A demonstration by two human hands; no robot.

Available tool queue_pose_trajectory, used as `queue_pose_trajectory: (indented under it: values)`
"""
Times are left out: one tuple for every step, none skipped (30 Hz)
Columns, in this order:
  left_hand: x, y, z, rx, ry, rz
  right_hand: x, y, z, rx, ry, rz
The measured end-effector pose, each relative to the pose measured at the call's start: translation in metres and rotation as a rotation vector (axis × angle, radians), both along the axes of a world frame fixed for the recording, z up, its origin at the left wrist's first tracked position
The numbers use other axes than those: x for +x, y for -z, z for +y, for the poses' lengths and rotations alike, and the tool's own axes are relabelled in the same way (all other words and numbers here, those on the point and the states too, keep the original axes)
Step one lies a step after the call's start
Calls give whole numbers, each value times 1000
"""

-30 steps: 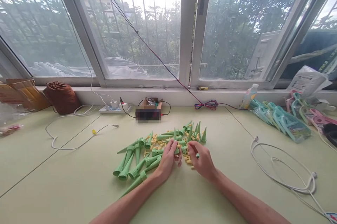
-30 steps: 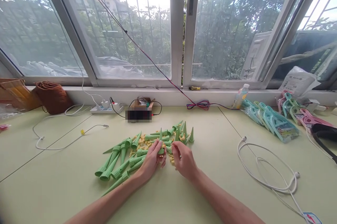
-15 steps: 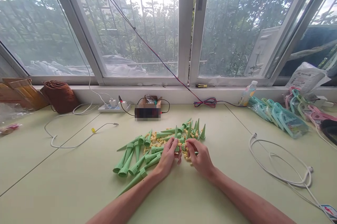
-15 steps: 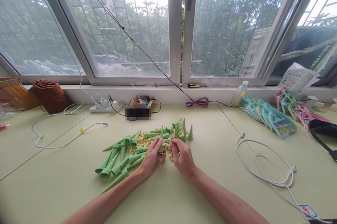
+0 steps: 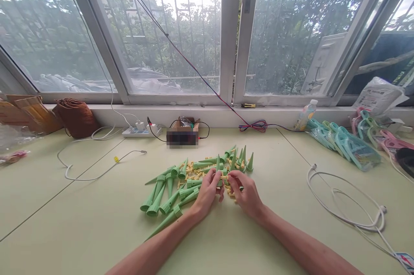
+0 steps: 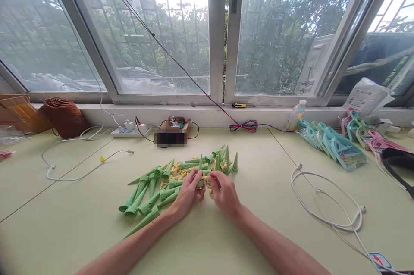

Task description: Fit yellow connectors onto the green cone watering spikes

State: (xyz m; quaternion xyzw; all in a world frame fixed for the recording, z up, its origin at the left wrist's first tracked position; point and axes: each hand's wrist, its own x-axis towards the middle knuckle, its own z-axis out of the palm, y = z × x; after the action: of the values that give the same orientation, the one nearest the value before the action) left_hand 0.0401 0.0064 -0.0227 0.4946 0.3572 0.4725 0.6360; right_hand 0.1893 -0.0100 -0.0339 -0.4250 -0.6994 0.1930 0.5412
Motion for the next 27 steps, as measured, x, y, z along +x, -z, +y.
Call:
queue_pose_trajectory:
  values:
    - [0,0,0,6,-2,1,0,0,0,-2,-3,-6]
    - [0,0,0,11,-4,1,0,0,0,-6,-7,-11]
    - [0,1,0,16,-6,1,0,0,0,-12,-11,-14]
    - [1,2,0,21,-8,3,0,-1,0,-19,-16,-17]
    - [1,2,0,25,-10,4,1,-1,0,-23,-21,-19]
    - [1,3,1,28,-11,5,1,-1,0,-26,-24,-21]
    - [1,4,1,29,-11,4,1,-2,0,-25,-25,-22]
    - [1,4,1,29,-11,4,1,-2,0,-22,-26,-24]
    - [1,5,1,29,-10,4,1,-3,0,-18,-28,-27]
    - [1,5,1,29,-9,6,1,-3,0,-14,-30,-29]
    - [1,5,1,31,-8,9,1,-3,0,-12,-33,-32]
    - [1,4,1,34,-8,11,1,-3,0,-13,-37,-35]
    - [1,4,1,37,-7,14,1,-3,0,-15,-41,-39]
    - [1,4,1,40,-7,15,0,-2,0,-19,-45,-42]
    - [1,3,1,42,-8,13,0,-2,0,-24,-49,-44]
    - [1,3,0,44,-10,11,0,-1,0,-27,-52,-46]
    - [2,3,0,45,-10,10,0,-1,0,-29,-55,-48]
    - [2,3,0,46,-10,11,1,0,0,-30,-57,-51]
    - [2,3,0,49,-9,13,1,0,1,-31,-59,-52]
    - [2,3,0,52,-8,15,1,1,1,-32,-60,-52]
    - [2,3,0,55,-7,18,1,1,1,-33,-61,-52]
    - [2,4,0,59,-7,20,1,1,1,-35,-63,-52]
    - [2,4,0,62,-8,22,2,1,2,-37,-65,-51]
    - [1,4,0,64,-10,22,2,1,2,-39,-65,-51]
    - [1,4,0,65,-11,23,2,1,2,-41,-65,-52]
    - [1,4,0,67,-12,26,2,0,3,-44,-64,-54]
    - [1,4,0,71,-13,30,2,0,3,-47,-62,-55]
